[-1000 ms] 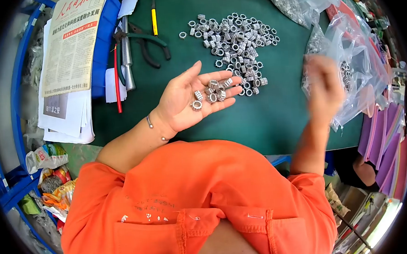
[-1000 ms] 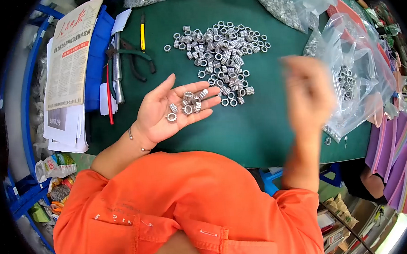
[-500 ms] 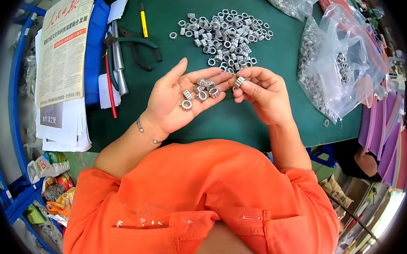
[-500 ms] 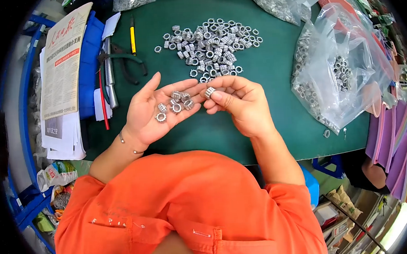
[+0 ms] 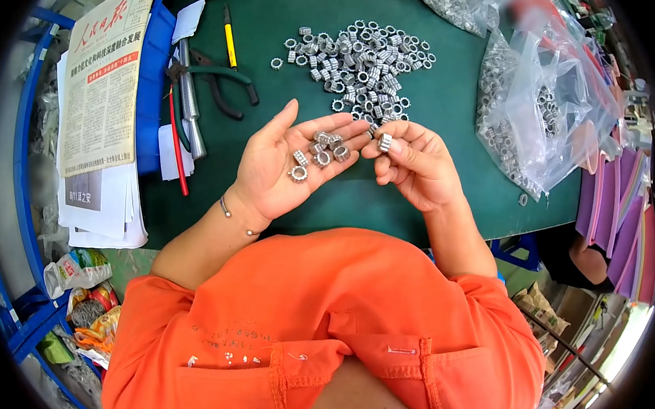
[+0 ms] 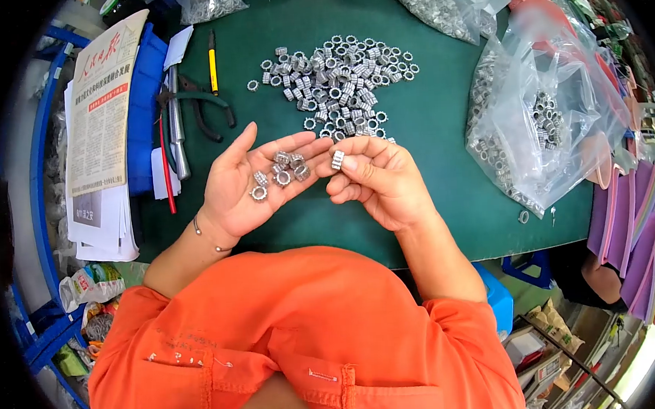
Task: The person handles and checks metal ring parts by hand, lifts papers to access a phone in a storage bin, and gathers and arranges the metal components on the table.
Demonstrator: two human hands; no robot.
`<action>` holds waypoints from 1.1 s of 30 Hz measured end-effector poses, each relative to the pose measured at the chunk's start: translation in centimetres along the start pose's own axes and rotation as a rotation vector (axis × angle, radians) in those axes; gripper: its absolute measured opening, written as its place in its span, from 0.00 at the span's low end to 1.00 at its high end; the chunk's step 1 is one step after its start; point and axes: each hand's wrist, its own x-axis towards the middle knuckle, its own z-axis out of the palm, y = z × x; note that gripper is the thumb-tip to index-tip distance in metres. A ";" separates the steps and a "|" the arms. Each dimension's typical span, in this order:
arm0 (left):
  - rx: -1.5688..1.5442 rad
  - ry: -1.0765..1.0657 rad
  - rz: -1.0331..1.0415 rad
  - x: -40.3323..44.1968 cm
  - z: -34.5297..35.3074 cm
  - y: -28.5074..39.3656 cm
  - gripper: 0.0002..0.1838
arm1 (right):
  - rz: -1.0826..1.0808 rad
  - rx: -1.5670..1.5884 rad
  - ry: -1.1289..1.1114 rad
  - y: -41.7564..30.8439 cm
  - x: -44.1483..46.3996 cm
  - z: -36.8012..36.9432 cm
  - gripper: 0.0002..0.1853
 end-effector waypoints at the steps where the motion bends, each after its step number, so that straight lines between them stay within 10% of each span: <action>1: 0.008 -0.013 -0.002 0.0 0.0 0.0 0.35 | -0.009 -0.049 0.030 0.0 -0.1 0.1 0.09; 16: 0.229 0.148 0.068 -0.1 -2.4 0.4 0.11 | 0.031 -0.472 0.183 -5.7 4.3 2.1 0.09; 25: 0.041 0.125 0.208 -1.1 -1.2 1.0 0.12 | -0.680 -0.261 0.367 -18.0 15.0 2.6 0.18; 33: -0.134 -0.056 0.277 -0.4 -1.1 1.9 0.21 | -0.317 -1.106 0.105 -3.1 6.3 4.0 0.08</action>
